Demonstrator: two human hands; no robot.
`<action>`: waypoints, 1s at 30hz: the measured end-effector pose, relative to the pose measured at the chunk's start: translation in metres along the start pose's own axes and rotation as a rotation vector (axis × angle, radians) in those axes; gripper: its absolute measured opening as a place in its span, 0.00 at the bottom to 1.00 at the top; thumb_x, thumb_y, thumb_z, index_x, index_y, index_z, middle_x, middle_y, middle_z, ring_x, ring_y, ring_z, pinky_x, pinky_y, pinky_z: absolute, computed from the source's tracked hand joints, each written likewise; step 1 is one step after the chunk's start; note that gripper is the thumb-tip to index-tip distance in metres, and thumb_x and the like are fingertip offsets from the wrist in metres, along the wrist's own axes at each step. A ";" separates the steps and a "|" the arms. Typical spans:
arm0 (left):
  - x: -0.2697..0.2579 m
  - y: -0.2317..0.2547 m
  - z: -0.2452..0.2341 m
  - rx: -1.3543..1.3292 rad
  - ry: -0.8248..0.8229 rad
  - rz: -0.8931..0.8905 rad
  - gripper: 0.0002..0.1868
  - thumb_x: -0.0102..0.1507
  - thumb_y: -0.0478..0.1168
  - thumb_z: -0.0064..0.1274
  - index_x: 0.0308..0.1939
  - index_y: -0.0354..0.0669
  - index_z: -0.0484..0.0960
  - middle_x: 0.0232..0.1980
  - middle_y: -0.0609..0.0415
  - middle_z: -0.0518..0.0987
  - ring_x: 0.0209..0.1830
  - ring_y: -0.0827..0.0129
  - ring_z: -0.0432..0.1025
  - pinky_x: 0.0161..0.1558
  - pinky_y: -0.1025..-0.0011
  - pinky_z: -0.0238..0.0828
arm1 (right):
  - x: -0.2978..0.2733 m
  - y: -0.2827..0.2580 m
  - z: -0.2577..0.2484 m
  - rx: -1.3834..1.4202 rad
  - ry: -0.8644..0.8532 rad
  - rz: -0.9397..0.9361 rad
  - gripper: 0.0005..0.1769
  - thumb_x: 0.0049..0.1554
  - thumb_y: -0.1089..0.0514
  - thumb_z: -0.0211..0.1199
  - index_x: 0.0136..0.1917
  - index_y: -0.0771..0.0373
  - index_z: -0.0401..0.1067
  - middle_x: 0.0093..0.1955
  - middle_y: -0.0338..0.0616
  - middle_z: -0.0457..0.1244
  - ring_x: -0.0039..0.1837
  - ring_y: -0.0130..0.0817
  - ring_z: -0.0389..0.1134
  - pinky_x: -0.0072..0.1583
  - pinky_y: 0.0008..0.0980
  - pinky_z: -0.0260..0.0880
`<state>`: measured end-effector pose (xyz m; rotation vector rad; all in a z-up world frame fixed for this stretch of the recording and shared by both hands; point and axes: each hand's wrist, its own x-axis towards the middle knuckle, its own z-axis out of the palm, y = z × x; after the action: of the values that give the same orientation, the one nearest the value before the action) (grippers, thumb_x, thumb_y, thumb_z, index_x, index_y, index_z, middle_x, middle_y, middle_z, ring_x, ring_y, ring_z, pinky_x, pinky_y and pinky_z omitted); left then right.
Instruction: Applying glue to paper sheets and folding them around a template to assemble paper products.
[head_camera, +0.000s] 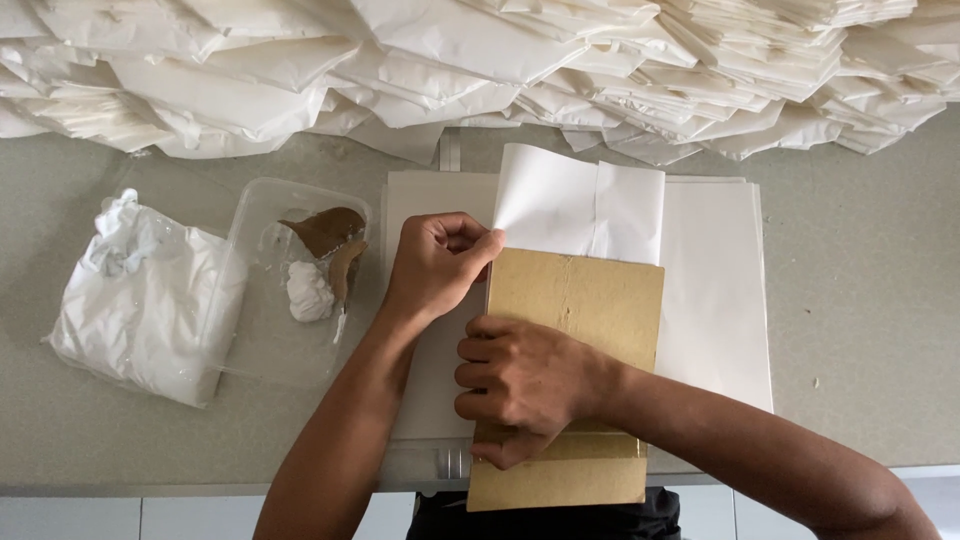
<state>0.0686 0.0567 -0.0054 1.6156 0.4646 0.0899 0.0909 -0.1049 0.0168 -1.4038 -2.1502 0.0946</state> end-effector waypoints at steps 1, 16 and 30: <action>0.001 0.000 0.000 0.000 0.001 -0.001 0.17 0.61 0.40 0.61 0.18 0.42 0.78 0.15 0.65 0.68 0.17 0.82 0.56 0.21 0.78 0.51 | -0.001 -0.001 0.002 0.001 0.000 -0.001 0.22 0.56 0.42 0.58 0.30 0.58 0.62 0.28 0.40 0.55 0.33 0.40 0.55 0.47 0.41 0.58; 0.008 -0.007 -0.001 -0.067 0.251 0.115 0.11 0.61 0.41 0.61 0.26 0.40 0.85 0.17 0.60 0.76 0.18 0.78 0.72 0.23 0.79 0.69 | -0.006 -0.030 0.020 0.069 -0.053 -0.019 0.19 0.50 0.44 0.59 0.28 0.60 0.66 0.27 0.42 0.58 0.31 0.42 0.56 0.46 0.41 0.58; 0.004 -0.007 0.005 -0.156 0.328 0.441 0.27 0.69 0.50 0.51 0.65 0.36 0.67 0.63 0.41 0.78 0.59 0.59 0.78 0.58 0.68 0.84 | 0.002 -0.026 0.010 0.083 -0.057 -0.010 0.20 0.49 0.43 0.60 0.28 0.60 0.67 0.26 0.41 0.59 0.32 0.42 0.58 0.45 0.43 0.58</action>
<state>0.0723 0.0541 -0.0137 1.5295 0.3331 0.7142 0.0640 -0.1128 0.0184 -1.3577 -2.1733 0.2198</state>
